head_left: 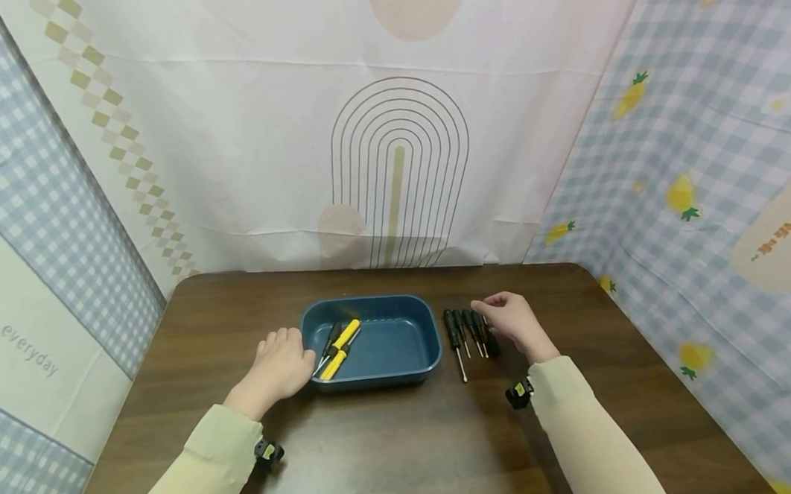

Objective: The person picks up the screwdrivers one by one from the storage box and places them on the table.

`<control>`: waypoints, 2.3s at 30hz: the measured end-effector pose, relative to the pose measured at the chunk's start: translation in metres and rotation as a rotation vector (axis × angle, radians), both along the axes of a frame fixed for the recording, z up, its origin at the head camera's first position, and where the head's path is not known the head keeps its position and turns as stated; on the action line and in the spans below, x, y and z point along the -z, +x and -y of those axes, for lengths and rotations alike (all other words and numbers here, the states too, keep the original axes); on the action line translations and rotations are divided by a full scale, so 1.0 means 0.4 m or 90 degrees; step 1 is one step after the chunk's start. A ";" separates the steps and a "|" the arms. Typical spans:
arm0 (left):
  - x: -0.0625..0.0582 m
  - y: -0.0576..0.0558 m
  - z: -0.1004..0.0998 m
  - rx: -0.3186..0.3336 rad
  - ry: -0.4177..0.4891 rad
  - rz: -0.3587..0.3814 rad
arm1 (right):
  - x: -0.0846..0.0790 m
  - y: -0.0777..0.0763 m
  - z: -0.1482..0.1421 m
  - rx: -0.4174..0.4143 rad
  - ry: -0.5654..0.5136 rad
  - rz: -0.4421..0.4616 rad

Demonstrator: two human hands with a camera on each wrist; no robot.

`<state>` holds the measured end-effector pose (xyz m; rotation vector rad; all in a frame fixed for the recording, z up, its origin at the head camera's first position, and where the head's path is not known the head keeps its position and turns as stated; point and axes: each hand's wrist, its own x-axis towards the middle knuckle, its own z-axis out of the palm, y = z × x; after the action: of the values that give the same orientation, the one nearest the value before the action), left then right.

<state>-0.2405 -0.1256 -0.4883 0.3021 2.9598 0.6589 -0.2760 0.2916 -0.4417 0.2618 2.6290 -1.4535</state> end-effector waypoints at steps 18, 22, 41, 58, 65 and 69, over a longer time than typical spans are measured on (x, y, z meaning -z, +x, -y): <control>-0.002 0.002 -0.002 -0.007 -0.006 0.004 | -0.078 0.002 0.200 -0.050 0.022 -0.064; -0.002 0.001 -0.002 -0.007 -0.008 0.001 | -0.066 0.005 0.262 -0.087 0.017 -0.063; -0.005 0.003 0.001 -0.003 -0.013 -0.015 | 0.057 0.012 0.508 -0.236 0.139 0.081; -0.005 0.006 -0.003 -0.003 -0.012 -0.017 | 0.087 0.013 0.576 -0.228 0.212 0.066; -0.005 0.007 -0.003 -0.008 -0.009 -0.013 | 0.081 0.012 0.562 -0.215 0.254 0.078; -0.003 0.005 -0.004 -0.007 -0.011 -0.017 | 0.083 0.008 0.548 -0.218 0.267 0.082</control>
<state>-0.2386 -0.1240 -0.4871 0.2951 2.9933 0.6354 -0.2727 0.0725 -0.4747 -0.0564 2.6770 -0.7521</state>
